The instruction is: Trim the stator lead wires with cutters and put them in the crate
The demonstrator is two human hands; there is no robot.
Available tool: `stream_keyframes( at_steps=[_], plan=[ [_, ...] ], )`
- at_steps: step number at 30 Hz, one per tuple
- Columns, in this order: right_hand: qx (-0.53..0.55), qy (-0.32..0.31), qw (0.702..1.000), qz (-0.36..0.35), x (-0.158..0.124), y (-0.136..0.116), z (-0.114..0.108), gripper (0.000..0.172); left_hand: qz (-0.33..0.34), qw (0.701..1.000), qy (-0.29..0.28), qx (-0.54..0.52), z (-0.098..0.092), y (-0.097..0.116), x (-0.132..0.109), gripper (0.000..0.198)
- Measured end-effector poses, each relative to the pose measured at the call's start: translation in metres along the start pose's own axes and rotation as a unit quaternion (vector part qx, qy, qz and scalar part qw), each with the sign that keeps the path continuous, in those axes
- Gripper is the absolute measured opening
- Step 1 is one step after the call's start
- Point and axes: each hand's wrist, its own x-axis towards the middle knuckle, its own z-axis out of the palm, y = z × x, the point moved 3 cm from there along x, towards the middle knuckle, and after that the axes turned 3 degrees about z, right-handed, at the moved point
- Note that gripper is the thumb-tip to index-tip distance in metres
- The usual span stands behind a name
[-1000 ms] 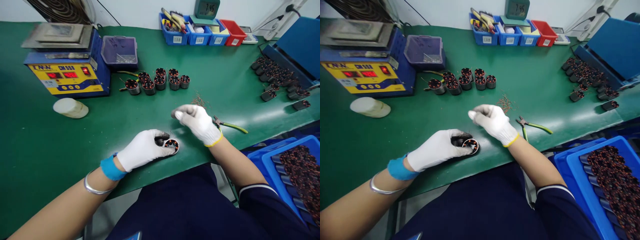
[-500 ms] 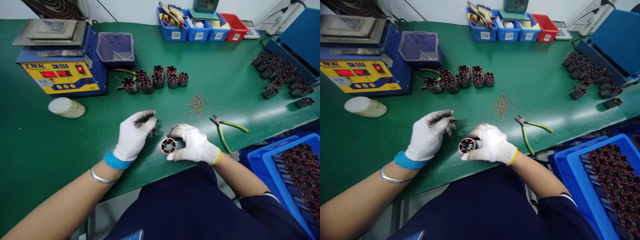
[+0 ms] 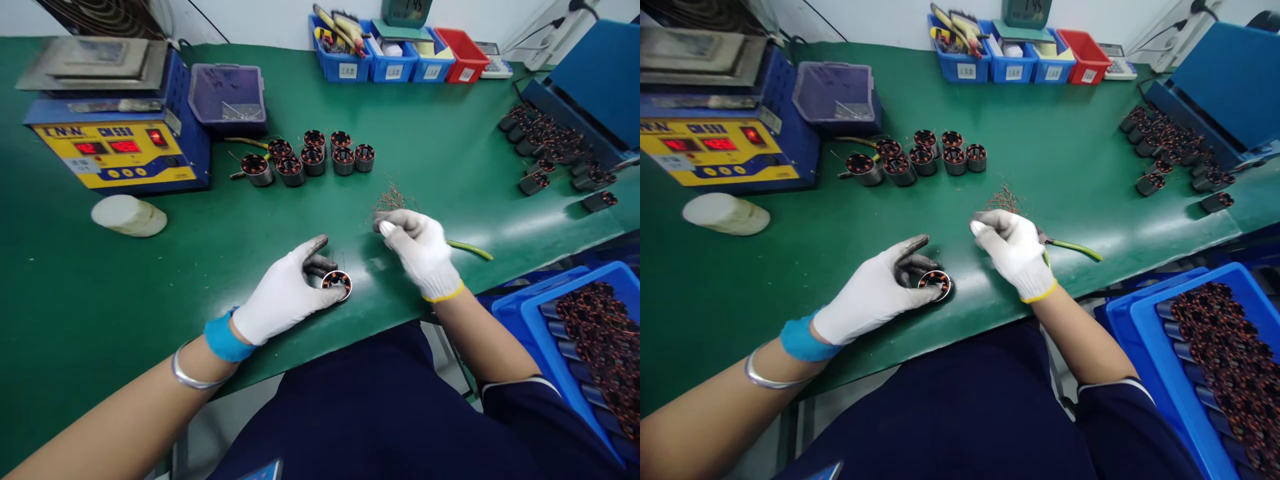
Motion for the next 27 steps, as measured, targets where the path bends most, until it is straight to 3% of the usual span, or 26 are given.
stream_keyframes(
  at_steps=[2, 3, 5, 6, 8, 11, 13, 16, 20, 24, 27],
  plan=[
    [-0.182, -0.008, 0.979, -0.088, -0.013, 0.004, -0.031, 0.049, -0.01, 0.998, 0.03, -0.056, 0.002, -0.003, -0.001, 0.093],
    [-0.288, -0.005, 0.951, -0.115, -0.02, 0.009, -0.046, 0.071, -0.007, 0.995, 0.045, -0.086, 0.004, -0.005, -0.001, 0.088],
    [-0.46, -0.001, 0.884, -0.086, -0.034, 0.026, -0.077, 0.113, 0.017, 0.987, 0.081, -0.134, 0.006, -0.007, -0.001, 0.076],
    [-0.513, -0.01, 0.857, -0.05, -0.039, 0.036, -0.09, 0.121, 0.032, 0.983, 0.105, -0.147, 0.007, -0.008, -0.001, 0.07],
    [-0.569, -0.039, 0.821, 0.006, -0.05, 0.054, -0.108, 0.121, 0.052, 0.972, 0.161, -0.161, 0.006, -0.01, 0.0, 0.062],
    [-0.593, -0.059, 0.803, 0.033, -0.06, 0.065, -0.121, 0.115, 0.07, 0.954, 0.219, -0.194, 0.002, -0.012, 0.001, 0.063],
    [-0.592, -0.068, 0.802, 0.03, -0.062, 0.063, -0.124, 0.111, 0.08, 0.948, 0.203, -0.234, 0.002, -0.013, 0.003, 0.075],
    [-0.578, -0.106, 0.809, 0.013, -0.06, 0.05, -0.124, 0.098, 0.062, 0.953, 0.125, -0.27, 0.007, -0.013, 0.003, 0.091],
    [-0.588, -0.14, 0.796, 0.036, -0.057, 0.036, -0.121, 0.09, 0.022, 0.957, 0.082, -0.277, 0.013, -0.012, -0.002, 0.085],
    [-0.582, -0.147, 0.8, 0.009, -0.057, 0.041, -0.122, 0.096, 0.003, 0.95, 0.088, -0.301, 0.014, -0.012, -0.005, 0.081],
    [-0.603, -0.117, 0.789, -0.028, -0.058, 0.054, -0.137, 0.116, -0.003, 0.945, 0.085, -0.317, 0.014, -0.012, -0.004, 0.08]
  ],
)
